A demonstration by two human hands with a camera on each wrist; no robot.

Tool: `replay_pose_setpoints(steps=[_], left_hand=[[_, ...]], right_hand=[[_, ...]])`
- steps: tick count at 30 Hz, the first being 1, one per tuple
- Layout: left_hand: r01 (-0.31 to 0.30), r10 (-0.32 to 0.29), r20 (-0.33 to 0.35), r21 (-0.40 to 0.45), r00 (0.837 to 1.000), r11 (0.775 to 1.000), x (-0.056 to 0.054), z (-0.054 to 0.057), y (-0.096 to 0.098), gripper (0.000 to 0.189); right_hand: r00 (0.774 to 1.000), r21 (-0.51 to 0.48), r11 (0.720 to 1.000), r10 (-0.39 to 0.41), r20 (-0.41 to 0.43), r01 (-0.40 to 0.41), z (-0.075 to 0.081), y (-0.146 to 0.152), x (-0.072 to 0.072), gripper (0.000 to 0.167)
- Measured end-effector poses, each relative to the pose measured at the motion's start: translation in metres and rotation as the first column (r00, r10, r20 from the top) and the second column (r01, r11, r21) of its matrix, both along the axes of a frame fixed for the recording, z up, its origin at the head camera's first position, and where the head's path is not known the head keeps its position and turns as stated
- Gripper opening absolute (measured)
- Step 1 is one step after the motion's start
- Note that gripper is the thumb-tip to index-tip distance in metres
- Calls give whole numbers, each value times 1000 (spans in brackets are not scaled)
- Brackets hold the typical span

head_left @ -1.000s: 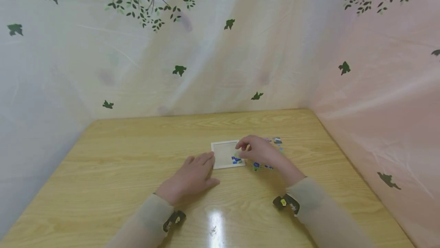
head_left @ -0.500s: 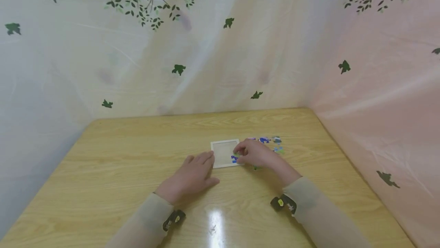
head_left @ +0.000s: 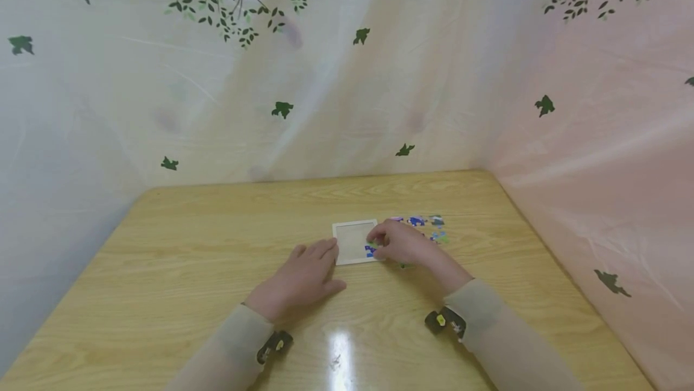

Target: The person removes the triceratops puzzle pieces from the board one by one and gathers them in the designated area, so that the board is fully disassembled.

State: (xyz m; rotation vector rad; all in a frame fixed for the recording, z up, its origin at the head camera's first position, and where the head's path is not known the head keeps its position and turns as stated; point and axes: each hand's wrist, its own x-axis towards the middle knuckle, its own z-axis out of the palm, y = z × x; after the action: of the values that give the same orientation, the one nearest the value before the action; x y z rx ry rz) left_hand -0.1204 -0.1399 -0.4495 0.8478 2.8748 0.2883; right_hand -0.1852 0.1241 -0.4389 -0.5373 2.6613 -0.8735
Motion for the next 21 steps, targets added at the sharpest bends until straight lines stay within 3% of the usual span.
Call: replay_pose_setpoints(steps=[21], left_hand=[[0, 0, 21, -7, 1000, 1000, 2, 2, -1, 83]], right_hand=[[1000, -33, 999, -16, 19, 16, 2, -2, 1, 24]])
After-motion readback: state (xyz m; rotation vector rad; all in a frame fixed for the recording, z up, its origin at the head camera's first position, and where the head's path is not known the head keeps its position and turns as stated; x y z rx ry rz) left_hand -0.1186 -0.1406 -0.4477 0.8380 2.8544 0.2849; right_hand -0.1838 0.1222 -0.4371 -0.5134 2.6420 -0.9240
